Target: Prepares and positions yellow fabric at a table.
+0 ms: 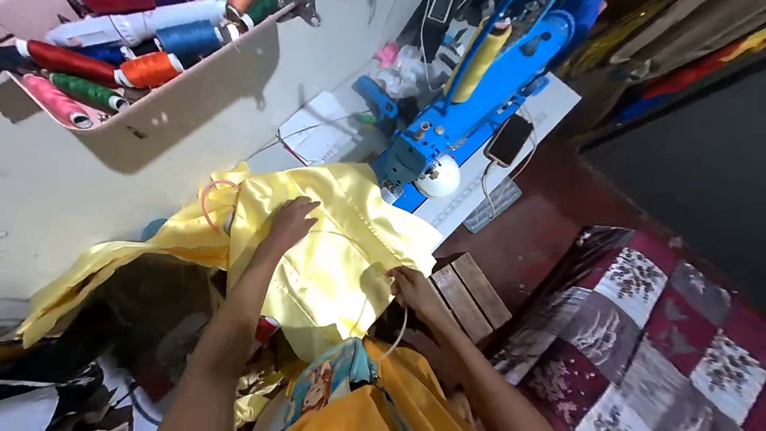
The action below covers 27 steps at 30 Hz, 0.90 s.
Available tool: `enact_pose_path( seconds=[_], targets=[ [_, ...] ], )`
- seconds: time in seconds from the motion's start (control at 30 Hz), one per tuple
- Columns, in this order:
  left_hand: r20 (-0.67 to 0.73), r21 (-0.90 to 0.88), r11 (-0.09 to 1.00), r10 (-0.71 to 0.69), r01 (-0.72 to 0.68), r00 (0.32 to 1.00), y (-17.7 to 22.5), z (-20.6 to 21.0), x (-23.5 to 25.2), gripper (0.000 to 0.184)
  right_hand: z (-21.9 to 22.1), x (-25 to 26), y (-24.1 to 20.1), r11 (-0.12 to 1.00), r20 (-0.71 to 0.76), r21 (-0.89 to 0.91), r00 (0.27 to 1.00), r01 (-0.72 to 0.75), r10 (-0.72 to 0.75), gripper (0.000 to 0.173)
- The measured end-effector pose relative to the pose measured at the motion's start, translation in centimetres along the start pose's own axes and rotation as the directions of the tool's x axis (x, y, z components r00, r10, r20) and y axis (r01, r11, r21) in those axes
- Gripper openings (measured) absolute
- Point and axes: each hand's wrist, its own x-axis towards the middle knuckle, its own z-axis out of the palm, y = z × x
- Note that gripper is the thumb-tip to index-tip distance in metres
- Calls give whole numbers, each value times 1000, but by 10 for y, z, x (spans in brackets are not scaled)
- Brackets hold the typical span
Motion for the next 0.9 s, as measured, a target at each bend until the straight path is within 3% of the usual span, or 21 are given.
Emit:
enact_pose_path(
  seconds=[0.07,0.13,0.2,0.27,0.37,0.47,0.6,0.9],
  targets=[
    [176,-218,976,30,10,984,8,-18,-17,49,-17,8,-4,996,-25,-82,999,26,-28,38],
    [253,-355,932,25,69,967,21,-31,-29,68,-30,16,-10,989,5,-147,1000,24,-24,36],
    [207,-466,881,20,81,978,37,-30,-38,77,-30,22,-18,984,78,-179,997,-6,21,35],
    [95,-531,845,-12,61,995,51,-17,-40,69,-20,27,-21,991,140,-118,987,-57,74,35],
    [-168,-397,918,-76,3,983,44,10,-30,43,2,36,-16,966,151,188,977,-178,150,33],
    [-306,-180,983,-22,-35,952,23,33,-18,36,21,41,-10,878,192,401,961,-261,199,31],
    [-288,-13,1000,24,-28,957,0,44,-6,46,38,35,-22,849,237,406,936,-338,259,29],
    [-503,-51,965,-249,259,828,-12,48,16,52,50,34,-61,852,248,391,931,-349,268,31]
  ],
)
